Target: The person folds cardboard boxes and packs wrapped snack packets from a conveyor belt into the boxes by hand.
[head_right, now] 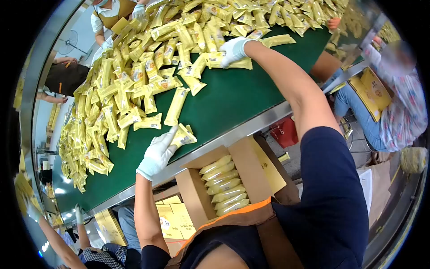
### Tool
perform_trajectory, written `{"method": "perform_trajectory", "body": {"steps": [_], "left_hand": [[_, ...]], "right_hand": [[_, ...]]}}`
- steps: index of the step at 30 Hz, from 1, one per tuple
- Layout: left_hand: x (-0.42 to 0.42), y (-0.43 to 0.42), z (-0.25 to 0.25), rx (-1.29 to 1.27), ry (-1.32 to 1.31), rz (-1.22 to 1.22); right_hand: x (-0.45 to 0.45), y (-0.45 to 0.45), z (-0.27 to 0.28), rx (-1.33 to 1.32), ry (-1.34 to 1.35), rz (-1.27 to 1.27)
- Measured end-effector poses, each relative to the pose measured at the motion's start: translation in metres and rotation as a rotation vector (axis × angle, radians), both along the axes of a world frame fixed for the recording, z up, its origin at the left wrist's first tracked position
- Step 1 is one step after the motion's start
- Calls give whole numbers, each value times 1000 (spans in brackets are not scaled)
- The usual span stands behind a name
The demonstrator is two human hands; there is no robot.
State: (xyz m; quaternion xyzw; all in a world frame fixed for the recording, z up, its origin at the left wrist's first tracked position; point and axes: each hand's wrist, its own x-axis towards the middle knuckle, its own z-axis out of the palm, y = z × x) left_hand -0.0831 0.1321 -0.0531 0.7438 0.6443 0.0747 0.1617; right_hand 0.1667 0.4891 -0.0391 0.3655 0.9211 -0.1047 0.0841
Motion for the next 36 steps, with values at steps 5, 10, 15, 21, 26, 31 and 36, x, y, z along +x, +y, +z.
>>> {"method": "perform_trajectory", "body": {"steps": [5, 10, 15, 21, 26, 31, 36], "left_hand": [[9, -16, 4, -105, -87, 112], [40, -18, 25, -83, 79, 190], [25, 33, 41, 192, -139, 199], [39, 92, 4, -61, 127, 290], [32, 56, 10, -17, 172, 98], [39, 54, -3, 129, -7, 181], [55, 56, 7, -10, 143, 335]], "right_hand": [[36, -35, 4, -303, 87, -70], [78, -112, -6, 34, 98, 23], [97, -132, 5, 218, 228, 23], [102, -127, -17, 81, 195, -200], [86, -95, 13, -203, 247, -308], [46, 23, -10, -211, 569, -238], [48, 59, -35, -248, 141, -323]]}}
